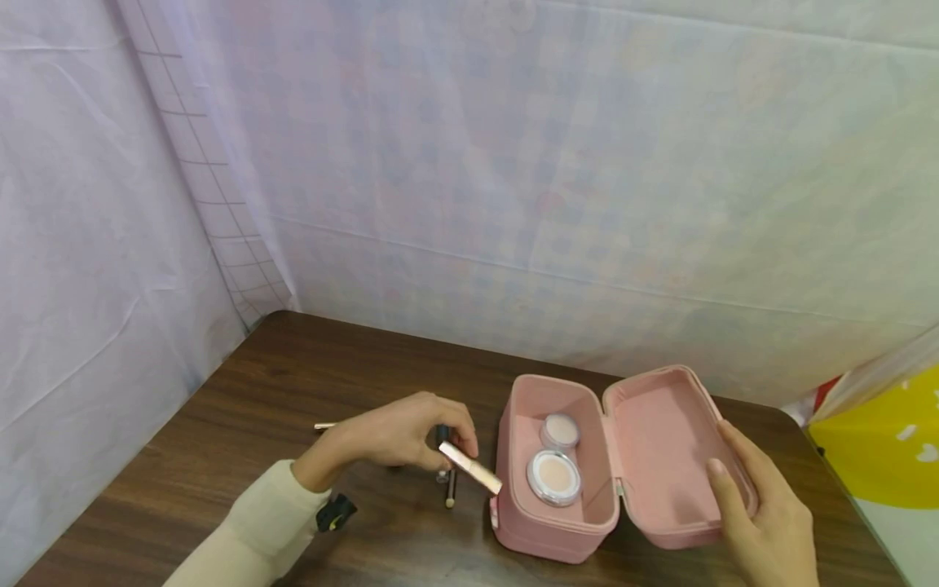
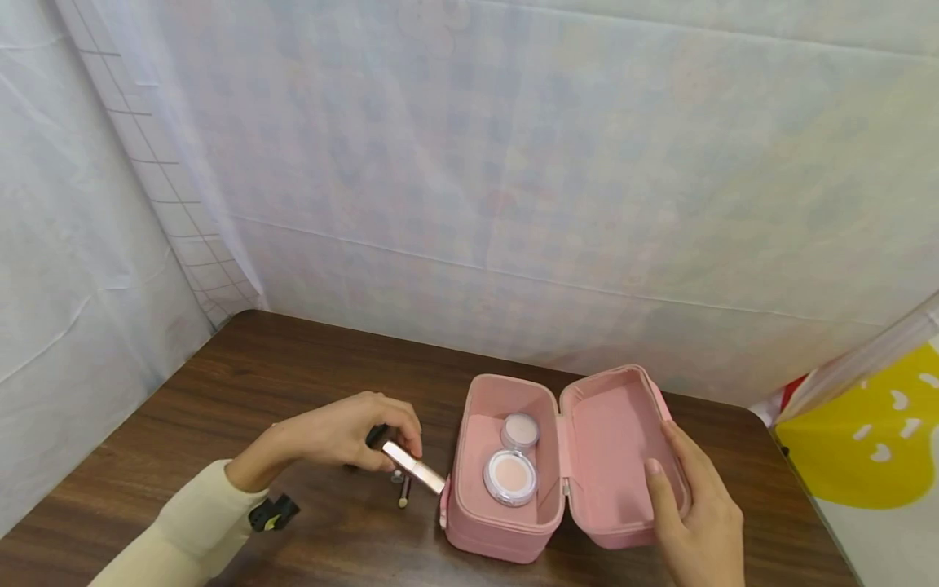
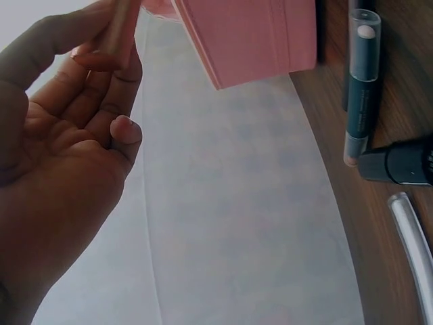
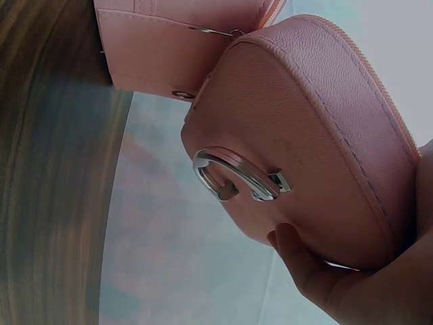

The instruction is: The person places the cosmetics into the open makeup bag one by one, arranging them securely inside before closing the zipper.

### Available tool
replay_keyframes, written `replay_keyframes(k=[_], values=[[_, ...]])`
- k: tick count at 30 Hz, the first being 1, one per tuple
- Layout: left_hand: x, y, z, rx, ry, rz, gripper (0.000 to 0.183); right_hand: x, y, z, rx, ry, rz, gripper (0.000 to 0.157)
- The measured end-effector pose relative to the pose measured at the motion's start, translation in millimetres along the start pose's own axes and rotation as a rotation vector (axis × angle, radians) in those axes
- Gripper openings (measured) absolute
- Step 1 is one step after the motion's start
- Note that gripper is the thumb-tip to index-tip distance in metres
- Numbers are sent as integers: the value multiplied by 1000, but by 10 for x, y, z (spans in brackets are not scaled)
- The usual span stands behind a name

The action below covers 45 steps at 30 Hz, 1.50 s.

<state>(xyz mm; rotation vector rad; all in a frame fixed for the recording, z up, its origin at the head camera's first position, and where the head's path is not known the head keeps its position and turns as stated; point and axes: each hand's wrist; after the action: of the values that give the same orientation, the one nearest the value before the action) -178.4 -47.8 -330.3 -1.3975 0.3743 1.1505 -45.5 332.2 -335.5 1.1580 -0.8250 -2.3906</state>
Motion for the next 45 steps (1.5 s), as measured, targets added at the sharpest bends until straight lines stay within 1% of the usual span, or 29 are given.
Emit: replay_keyframes(k=[3,8,16,23,29,34,40,45], values=[[-2,-16,13,7,5,7,28,1,-3,4,4,7,-8,46],[-3,-29,21,0,7,12,28,-3,9,6,3,30,-2,47],[-58,-121,58,38,-43,22,27,4,40,-4,21,27,-11,47],[-97,-183,88,81,-78,41,27,2,6,-6,1,20,-1,47],[-97,-239,152,109,-104,53,26,4,12,-8,-3,7,4,46],[-56,-273,214,95,-111,71,26,4,28,-4,-14,-13,12,46],[-25,-315,262,59,-110,109,26,-10,41,8,-9,12,-5,47],[12,-326,294,49,-106,111,27,-8,30,2,-13,20,-3,47]])
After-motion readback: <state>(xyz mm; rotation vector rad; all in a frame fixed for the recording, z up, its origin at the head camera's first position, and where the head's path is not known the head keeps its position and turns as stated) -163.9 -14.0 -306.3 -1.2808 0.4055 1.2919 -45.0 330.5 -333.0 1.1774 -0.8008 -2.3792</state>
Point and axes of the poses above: each hand's wrist, its own z-axis towards the middle knuckle, its own x-axis out of the palm, y = z × x, and after that the axes turned 5 degrees about z, right-handed
